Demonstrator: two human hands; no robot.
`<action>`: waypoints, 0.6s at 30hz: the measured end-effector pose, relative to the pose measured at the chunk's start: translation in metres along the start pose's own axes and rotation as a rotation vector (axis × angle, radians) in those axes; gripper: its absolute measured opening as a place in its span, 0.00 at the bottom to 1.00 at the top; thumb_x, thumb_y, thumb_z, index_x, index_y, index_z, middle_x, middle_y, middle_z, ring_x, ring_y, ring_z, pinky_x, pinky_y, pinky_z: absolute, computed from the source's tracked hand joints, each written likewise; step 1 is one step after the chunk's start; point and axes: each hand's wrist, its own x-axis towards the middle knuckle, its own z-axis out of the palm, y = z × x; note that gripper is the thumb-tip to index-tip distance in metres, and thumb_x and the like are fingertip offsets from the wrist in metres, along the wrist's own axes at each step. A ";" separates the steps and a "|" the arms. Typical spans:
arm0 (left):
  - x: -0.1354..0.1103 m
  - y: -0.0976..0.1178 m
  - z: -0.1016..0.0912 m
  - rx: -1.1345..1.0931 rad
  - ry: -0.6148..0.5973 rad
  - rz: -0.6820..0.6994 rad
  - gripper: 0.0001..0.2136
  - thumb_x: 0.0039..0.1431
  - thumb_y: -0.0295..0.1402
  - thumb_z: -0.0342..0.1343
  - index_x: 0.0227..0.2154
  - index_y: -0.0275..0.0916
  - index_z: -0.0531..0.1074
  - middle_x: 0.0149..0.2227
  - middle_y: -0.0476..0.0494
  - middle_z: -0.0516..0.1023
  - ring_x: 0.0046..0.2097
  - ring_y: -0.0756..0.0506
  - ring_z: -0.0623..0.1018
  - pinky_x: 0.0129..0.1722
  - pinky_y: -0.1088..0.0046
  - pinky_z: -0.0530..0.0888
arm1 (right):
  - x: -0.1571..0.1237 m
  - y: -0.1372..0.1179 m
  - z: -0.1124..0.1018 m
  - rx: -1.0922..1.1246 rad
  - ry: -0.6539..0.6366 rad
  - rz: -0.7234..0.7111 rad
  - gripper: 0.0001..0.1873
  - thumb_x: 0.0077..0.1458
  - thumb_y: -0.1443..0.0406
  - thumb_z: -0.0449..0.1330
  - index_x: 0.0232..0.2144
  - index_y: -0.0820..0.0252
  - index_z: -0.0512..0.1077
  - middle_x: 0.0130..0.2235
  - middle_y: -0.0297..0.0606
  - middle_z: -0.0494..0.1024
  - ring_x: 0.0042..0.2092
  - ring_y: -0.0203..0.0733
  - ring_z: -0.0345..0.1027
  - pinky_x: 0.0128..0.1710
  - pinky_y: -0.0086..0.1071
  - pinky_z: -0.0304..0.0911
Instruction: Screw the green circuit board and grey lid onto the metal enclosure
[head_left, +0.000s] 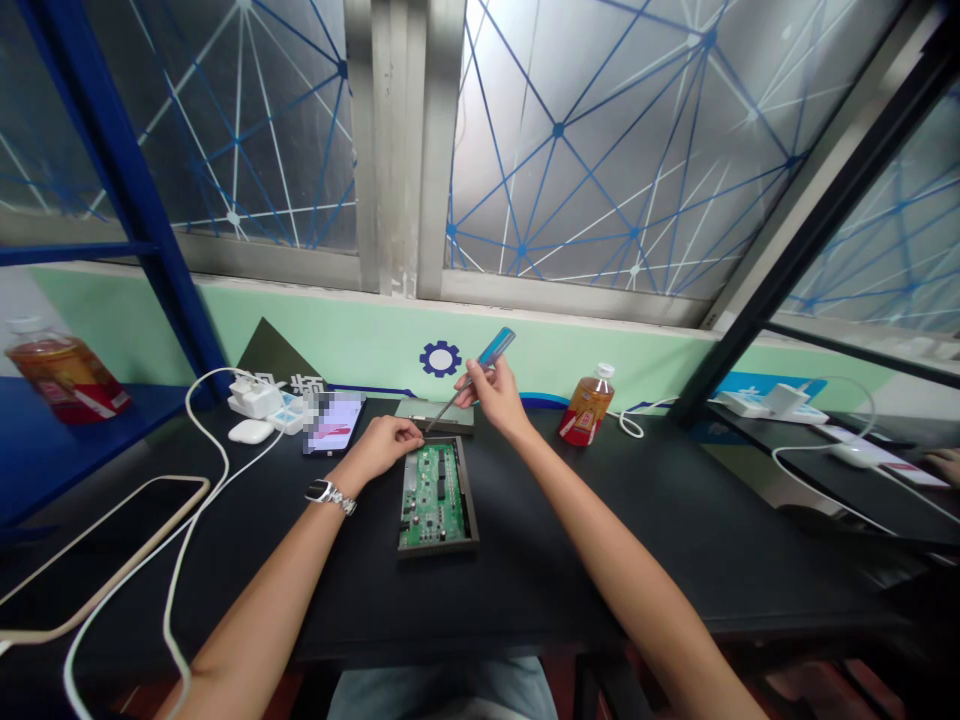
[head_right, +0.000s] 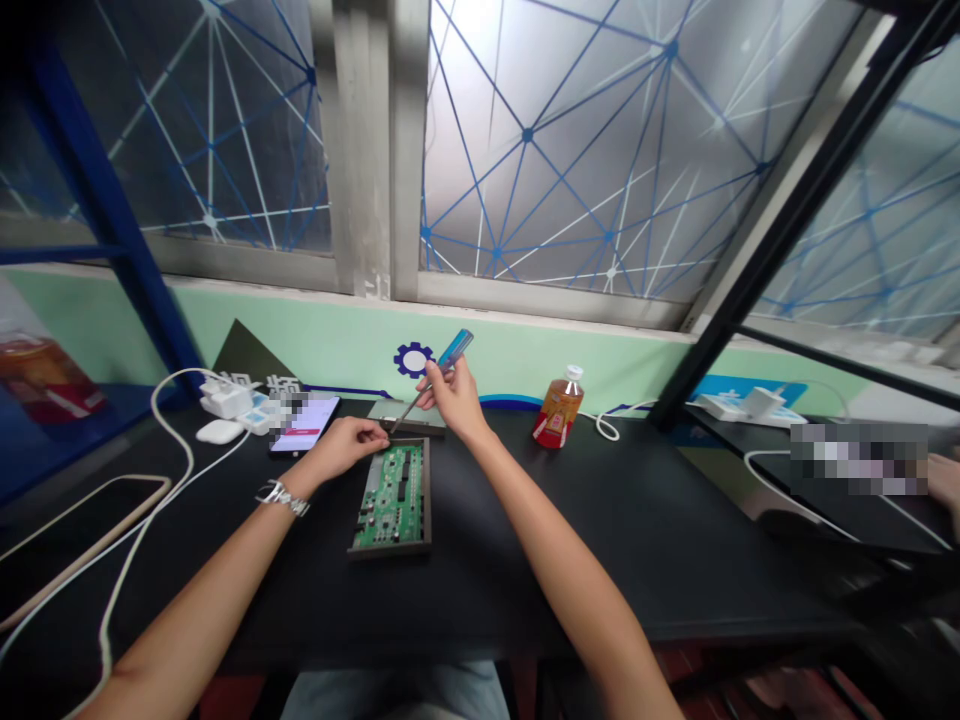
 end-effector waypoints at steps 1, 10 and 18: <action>0.000 0.001 0.000 0.009 0.004 0.002 0.13 0.55 0.43 0.61 0.31 0.38 0.81 0.29 0.43 0.81 0.31 0.43 0.77 0.32 0.71 0.67 | 0.000 -0.001 0.000 -0.003 0.007 0.002 0.24 0.58 0.45 0.59 0.41 0.54 0.57 0.29 0.29 0.78 0.22 0.35 0.74 0.22 0.27 0.71; -0.003 0.009 -0.001 0.050 0.020 0.015 0.12 0.57 0.41 0.60 0.31 0.38 0.81 0.28 0.44 0.81 0.30 0.45 0.75 0.31 0.72 0.66 | -0.002 -0.001 0.003 -0.004 0.017 0.009 0.23 0.58 0.45 0.60 0.41 0.54 0.57 0.29 0.29 0.78 0.22 0.36 0.74 0.21 0.27 0.72; -0.001 0.007 -0.001 0.035 0.030 0.027 0.11 0.56 0.41 0.60 0.31 0.38 0.81 0.29 0.43 0.81 0.31 0.44 0.76 0.32 0.72 0.67 | -0.001 -0.005 0.001 -0.010 0.032 -0.020 0.22 0.59 0.46 0.59 0.40 0.54 0.59 0.29 0.31 0.79 0.23 0.35 0.74 0.21 0.27 0.71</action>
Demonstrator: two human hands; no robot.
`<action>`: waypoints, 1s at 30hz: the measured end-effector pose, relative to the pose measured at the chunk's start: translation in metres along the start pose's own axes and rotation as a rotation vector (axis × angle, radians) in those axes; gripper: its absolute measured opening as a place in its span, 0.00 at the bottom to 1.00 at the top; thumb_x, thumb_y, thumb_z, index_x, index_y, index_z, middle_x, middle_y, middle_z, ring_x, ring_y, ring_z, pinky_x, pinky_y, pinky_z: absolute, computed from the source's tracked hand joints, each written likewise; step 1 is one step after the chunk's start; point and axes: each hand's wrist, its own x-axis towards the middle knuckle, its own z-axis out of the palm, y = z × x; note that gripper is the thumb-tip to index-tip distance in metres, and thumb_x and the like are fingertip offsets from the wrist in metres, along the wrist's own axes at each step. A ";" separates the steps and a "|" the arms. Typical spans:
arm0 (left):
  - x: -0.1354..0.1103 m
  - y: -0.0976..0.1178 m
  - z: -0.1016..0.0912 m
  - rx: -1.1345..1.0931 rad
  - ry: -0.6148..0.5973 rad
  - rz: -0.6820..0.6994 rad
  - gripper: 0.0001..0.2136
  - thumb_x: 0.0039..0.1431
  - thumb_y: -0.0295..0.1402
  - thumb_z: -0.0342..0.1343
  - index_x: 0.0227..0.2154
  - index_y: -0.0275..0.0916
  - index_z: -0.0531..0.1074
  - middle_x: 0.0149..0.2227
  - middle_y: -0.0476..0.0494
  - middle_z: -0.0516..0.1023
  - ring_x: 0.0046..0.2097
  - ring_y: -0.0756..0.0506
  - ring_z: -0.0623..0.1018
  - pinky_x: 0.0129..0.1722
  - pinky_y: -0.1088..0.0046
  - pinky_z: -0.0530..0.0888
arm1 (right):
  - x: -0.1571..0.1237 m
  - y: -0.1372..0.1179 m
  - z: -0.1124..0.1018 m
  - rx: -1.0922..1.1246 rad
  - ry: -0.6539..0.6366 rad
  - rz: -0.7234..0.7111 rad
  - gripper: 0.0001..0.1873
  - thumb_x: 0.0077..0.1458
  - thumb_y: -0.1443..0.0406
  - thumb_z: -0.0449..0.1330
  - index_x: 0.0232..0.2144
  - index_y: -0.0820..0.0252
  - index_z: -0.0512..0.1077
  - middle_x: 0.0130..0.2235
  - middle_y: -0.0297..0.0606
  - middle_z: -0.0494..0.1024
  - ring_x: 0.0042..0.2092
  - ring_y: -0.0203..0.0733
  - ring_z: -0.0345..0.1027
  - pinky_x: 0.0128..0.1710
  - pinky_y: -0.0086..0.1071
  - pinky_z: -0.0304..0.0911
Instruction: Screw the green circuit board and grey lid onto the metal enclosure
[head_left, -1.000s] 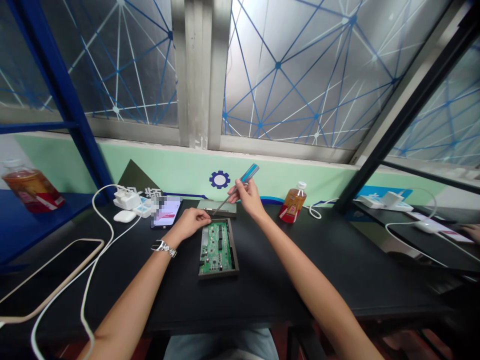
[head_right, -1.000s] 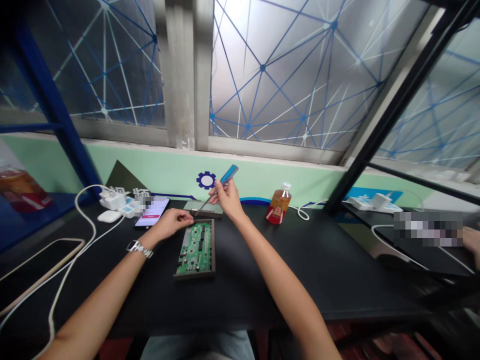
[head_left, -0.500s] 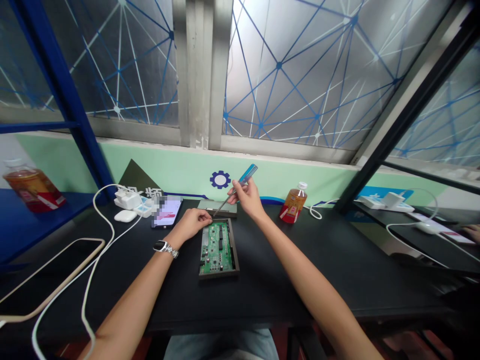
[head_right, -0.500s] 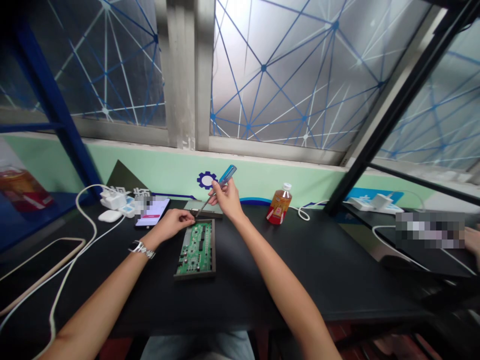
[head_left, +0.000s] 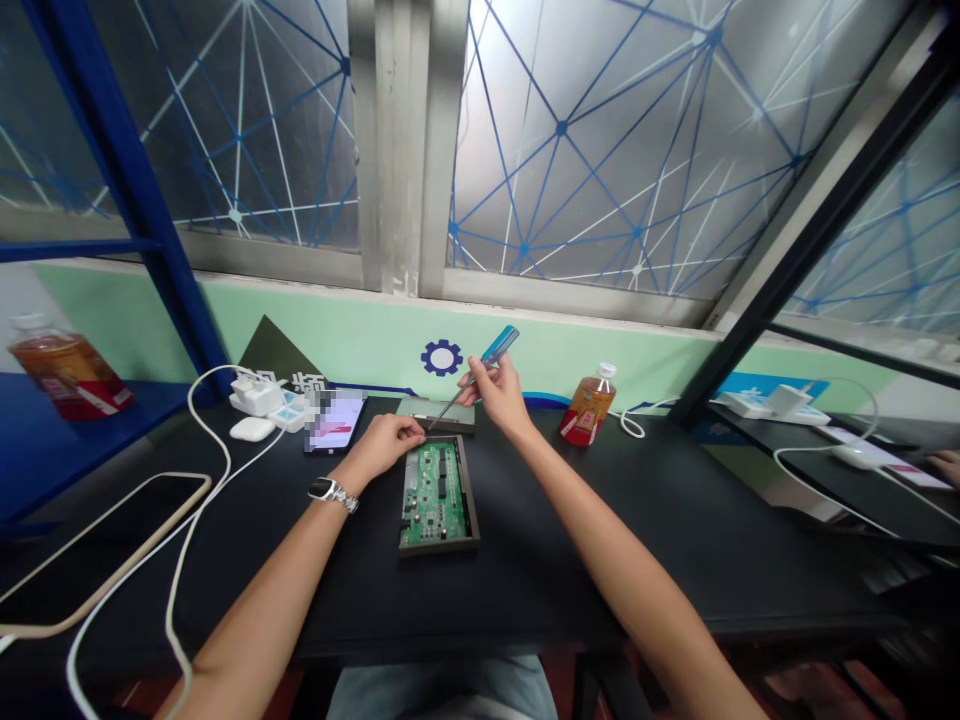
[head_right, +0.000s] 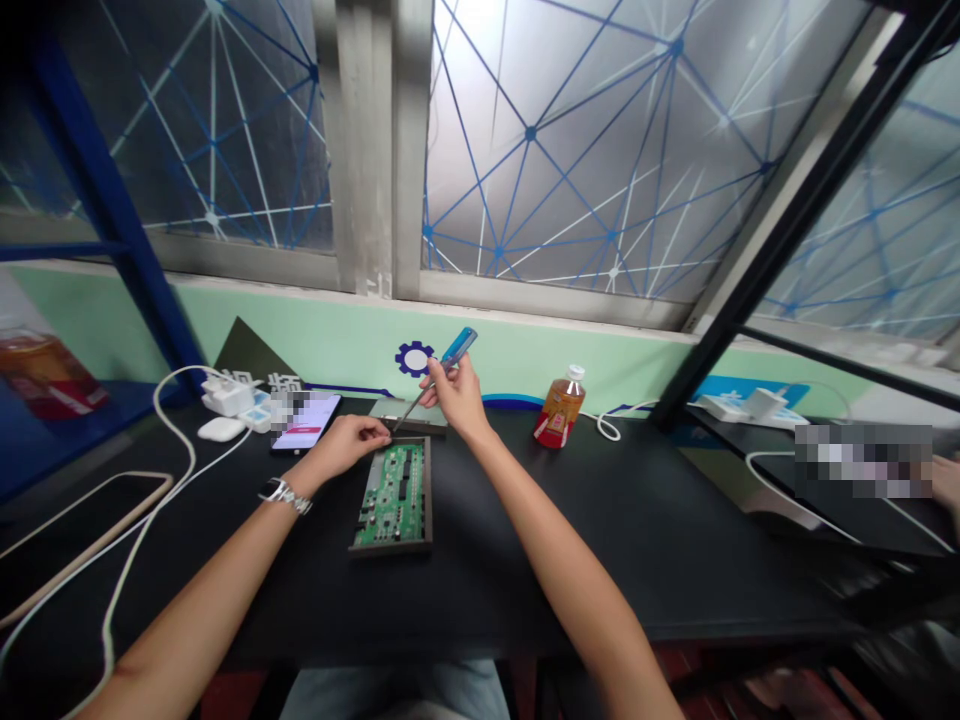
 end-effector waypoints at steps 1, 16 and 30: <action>0.000 0.000 0.000 -0.003 -0.001 -0.003 0.11 0.56 0.41 0.60 0.30 0.38 0.81 0.29 0.43 0.81 0.31 0.44 0.76 0.32 0.72 0.67 | 0.000 0.000 0.000 0.001 0.001 -0.001 0.22 0.59 0.46 0.59 0.40 0.54 0.59 0.29 0.31 0.79 0.23 0.36 0.75 0.21 0.27 0.72; 0.000 -0.001 0.003 -0.005 0.009 0.000 0.11 0.56 0.41 0.61 0.30 0.39 0.81 0.27 0.44 0.80 0.30 0.44 0.76 0.30 0.72 0.66 | -0.001 -0.004 0.002 0.023 -0.030 0.026 0.24 0.56 0.46 0.62 0.41 0.55 0.60 0.28 0.30 0.78 0.22 0.35 0.74 0.22 0.27 0.72; -0.003 0.013 0.008 0.064 0.032 0.020 0.09 0.57 0.38 0.59 0.28 0.39 0.80 0.28 0.43 0.80 0.31 0.44 0.77 0.32 0.71 0.66 | -0.005 -0.008 0.014 -0.089 0.080 -0.010 0.22 0.55 0.48 0.63 0.39 0.54 0.62 0.28 0.31 0.77 0.20 0.36 0.73 0.18 0.26 0.69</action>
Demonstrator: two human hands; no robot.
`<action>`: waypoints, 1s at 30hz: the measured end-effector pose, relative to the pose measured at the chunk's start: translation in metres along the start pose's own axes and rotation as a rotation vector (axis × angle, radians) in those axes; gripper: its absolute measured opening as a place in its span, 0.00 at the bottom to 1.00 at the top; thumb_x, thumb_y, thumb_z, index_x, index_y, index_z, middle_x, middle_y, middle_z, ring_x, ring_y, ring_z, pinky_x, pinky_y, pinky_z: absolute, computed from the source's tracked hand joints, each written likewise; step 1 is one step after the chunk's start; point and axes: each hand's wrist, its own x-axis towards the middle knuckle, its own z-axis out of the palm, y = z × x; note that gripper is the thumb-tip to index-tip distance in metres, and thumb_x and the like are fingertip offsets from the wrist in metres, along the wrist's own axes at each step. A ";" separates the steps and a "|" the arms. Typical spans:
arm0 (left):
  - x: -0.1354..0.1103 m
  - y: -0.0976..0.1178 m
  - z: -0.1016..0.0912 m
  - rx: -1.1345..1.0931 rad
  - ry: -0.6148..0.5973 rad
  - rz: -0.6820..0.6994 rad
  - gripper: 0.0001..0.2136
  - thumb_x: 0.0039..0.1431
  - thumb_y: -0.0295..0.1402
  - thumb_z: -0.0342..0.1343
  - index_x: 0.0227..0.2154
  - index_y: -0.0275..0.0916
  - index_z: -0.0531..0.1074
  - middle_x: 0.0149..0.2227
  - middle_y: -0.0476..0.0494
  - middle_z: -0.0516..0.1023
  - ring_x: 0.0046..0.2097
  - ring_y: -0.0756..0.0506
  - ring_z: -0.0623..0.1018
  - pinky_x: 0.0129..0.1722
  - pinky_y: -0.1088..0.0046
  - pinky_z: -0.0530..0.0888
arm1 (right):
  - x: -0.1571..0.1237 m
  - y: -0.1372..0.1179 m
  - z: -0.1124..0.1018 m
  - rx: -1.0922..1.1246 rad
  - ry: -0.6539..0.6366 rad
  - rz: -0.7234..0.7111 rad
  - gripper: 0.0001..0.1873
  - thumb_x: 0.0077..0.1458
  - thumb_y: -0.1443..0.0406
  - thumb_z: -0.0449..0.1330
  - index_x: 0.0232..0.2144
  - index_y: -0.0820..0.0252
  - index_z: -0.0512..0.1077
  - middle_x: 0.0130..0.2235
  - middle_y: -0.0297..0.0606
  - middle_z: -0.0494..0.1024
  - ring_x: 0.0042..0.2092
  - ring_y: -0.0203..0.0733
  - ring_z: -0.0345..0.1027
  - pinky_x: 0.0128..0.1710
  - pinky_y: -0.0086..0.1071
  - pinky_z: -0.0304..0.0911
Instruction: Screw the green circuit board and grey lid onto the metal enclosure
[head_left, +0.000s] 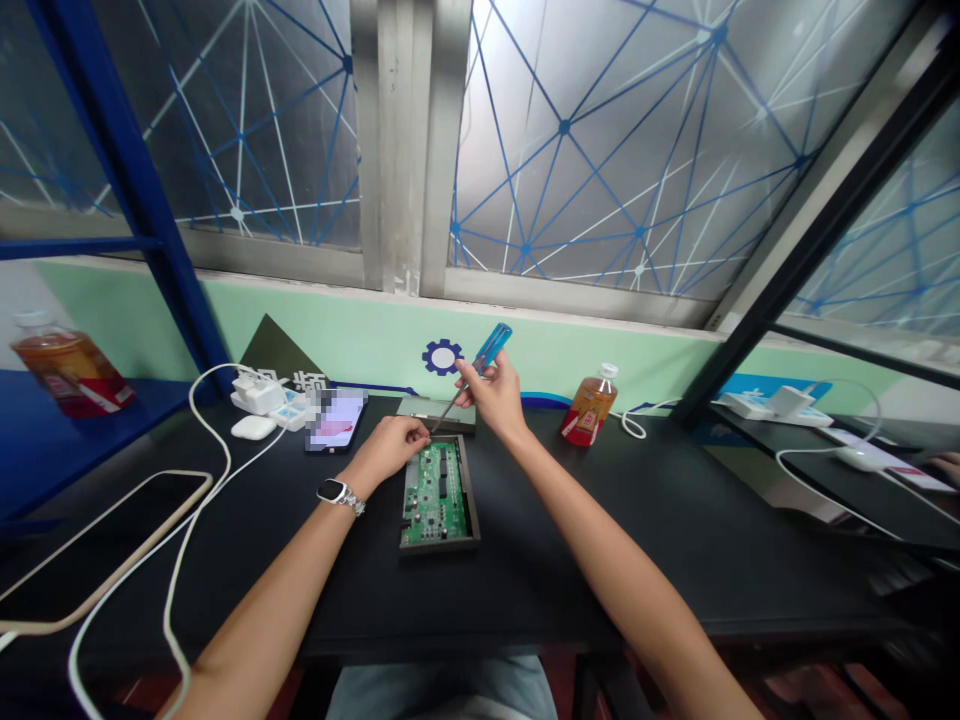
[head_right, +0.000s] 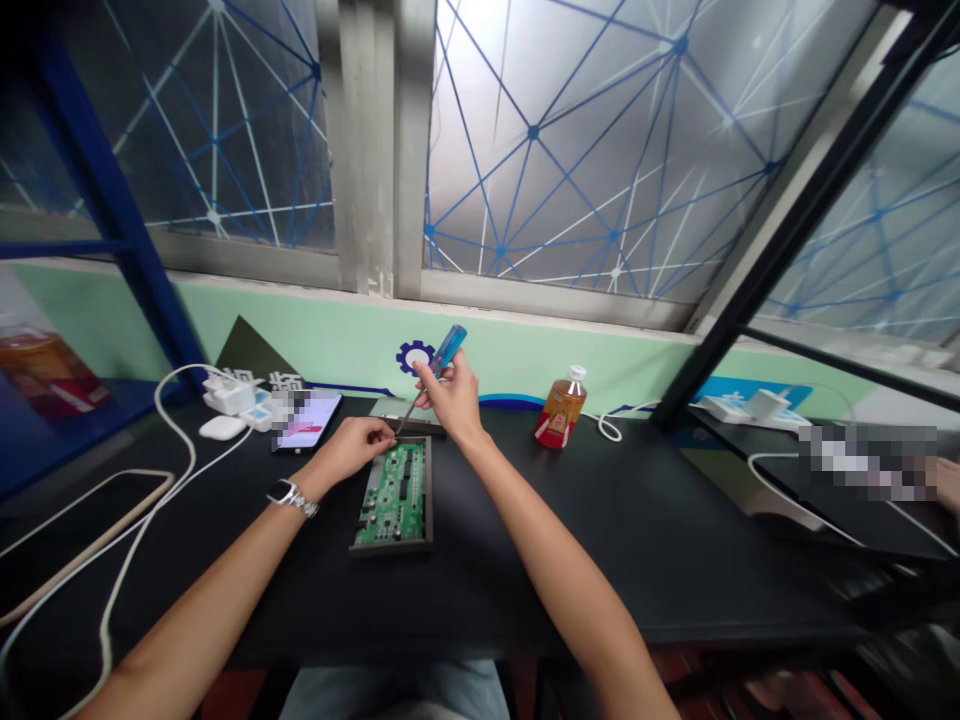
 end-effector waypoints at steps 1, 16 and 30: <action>0.000 0.001 0.000 0.002 0.007 0.002 0.09 0.58 0.38 0.59 0.29 0.39 0.80 0.29 0.43 0.80 0.31 0.44 0.76 0.32 0.71 0.66 | -0.001 0.000 0.001 -0.008 0.006 -0.007 0.22 0.55 0.48 0.64 0.39 0.54 0.62 0.28 0.31 0.77 0.20 0.36 0.73 0.18 0.27 0.69; 0.001 -0.007 -0.003 0.004 0.018 -0.011 0.09 0.59 0.37 0.57 0.32 0.38 0.80 0.30 0.44 0.81 0.32 0.45 0.77 0.33 0.72 0.67 | 0.004 -0.005 0.004 0.041 0.055 0.016 0.24 0.54 0.47 0.64 0.39 0.54 0.60 0.26 0.28 0.76 0.19 0.34 0.71 0.17 0.24 0.67; 0.000 -0.006 -0.001 -0.008 0.000 -0.004 0.08 0.58 0.36 0.58 0.30 0.39 0.78 0.28 0.45 0.79 0.31 0.46 0.76 0.31 0.73 0.66 | 0.002 -0.006 0.006 0.068 0.013 0.020 0.23 0.54 0.48 0.65 0.38 0.55 0.61 0.27 0.29 0.76 0.19 0.34 0.71 0.17 0.25 0.68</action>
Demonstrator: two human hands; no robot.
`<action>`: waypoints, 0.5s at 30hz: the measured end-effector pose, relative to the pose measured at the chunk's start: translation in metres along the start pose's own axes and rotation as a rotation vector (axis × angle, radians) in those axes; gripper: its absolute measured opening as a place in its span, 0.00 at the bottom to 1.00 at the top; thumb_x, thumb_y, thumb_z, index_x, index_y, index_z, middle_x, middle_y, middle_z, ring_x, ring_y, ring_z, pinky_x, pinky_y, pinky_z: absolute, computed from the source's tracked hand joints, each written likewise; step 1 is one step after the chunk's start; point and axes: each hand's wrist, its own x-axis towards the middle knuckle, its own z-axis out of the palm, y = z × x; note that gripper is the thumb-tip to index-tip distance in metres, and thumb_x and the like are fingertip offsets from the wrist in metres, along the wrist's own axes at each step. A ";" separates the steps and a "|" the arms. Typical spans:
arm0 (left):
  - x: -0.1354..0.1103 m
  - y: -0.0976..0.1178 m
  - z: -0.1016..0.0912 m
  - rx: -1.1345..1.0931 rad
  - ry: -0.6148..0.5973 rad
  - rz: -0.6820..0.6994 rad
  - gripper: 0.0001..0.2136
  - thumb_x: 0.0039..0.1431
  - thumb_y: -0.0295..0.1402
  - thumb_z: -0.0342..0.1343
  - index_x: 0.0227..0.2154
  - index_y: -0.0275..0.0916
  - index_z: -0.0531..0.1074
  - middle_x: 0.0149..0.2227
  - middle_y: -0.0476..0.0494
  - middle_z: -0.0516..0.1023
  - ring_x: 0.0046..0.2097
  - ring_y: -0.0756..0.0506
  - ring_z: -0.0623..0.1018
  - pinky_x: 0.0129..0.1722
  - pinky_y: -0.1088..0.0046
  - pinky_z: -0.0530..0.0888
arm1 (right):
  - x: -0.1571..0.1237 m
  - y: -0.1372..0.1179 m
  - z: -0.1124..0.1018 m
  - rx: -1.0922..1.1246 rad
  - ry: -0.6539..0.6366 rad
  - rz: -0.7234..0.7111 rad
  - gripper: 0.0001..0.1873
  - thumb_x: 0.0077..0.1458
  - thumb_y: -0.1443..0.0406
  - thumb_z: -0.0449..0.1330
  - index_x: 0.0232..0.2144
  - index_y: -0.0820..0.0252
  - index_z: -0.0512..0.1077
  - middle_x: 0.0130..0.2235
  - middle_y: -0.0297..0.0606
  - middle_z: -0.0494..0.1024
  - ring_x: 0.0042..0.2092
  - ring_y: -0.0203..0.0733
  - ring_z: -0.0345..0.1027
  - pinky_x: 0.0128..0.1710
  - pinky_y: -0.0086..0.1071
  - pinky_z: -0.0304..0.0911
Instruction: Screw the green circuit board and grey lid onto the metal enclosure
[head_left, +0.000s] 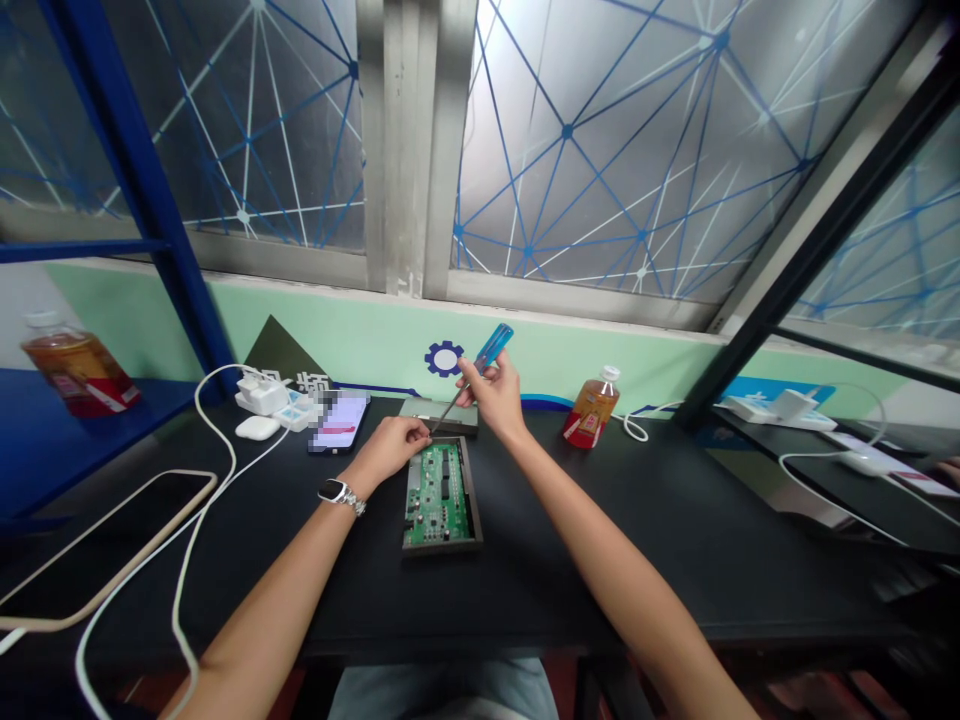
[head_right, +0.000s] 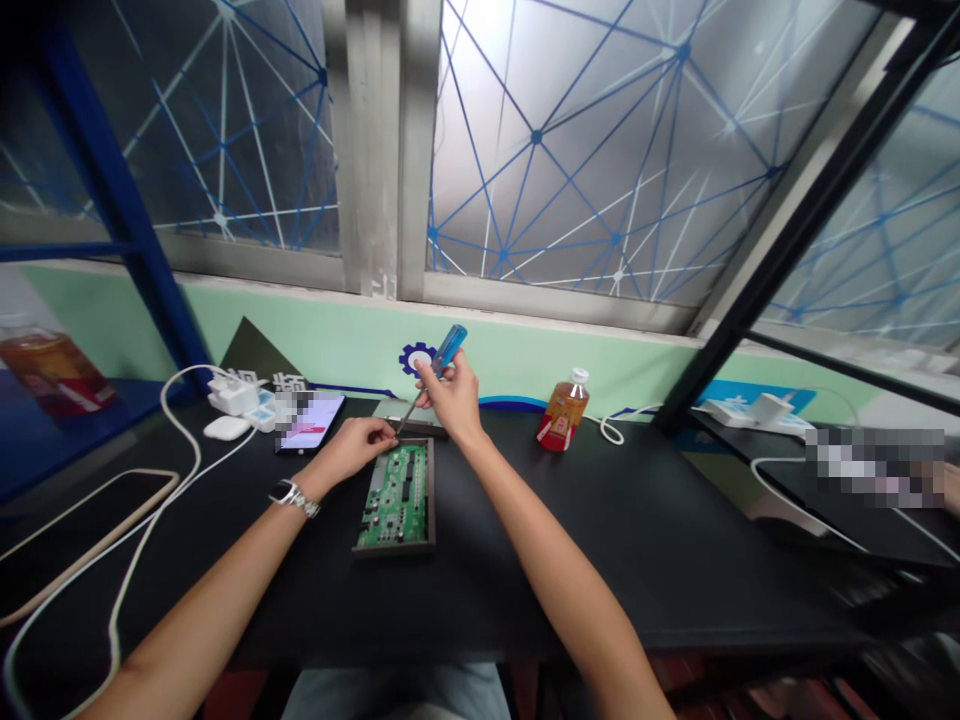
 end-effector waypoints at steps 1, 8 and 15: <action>0.000 0.001 0.000 0.001 0.000 0.004 0.08 0.58 0.36 0.58 0.30 0.39 0.78 0.28 0.46 0.79 0.31 0.46 0.76 0.31 0.73 0.65 | 0.000 -0.001 0.000 -0.005 -0.011 0.004 0.22 0.55 0.48 0.65 0.38 0.55 0.61 0.27 0.30 0.77 0.19 0.34 0.71 0.18 0.25 0.68; 0.000 -0.001 -0.001 0.039 0.007 0.018 0.08 0.57 0.37 0.59 0.28 0.39 0.77 0.27 0.46 0.78 0.30 0.45 0.76 0.31 0.72 0.65 | 0.009 -0.002 0.013 -0.085 -0.119 0.002 0.22 0.55 0.48 0.64 0.37 0.55 0.60 0.28 0.31 0.78 0.20 0.34 0.72 0.18 0.25 0.68; -0.001 -0.006 -0.002 0.072 0.011 0.012 0.10 0.59 0.39 0.59 0.28 0.39 0.77 0.26 0.47 0.77 0.29 0.46 0.74 0.30 0.72 0.63 | 0.013 -0.002 0.029 -0.173 -0.240 -0.048 0.20 0.58 0.49 0.61 0.33 0.56 0.59 0.28 0.32 0.78 0.22 0.34 0.73 0.20 0.25 0.68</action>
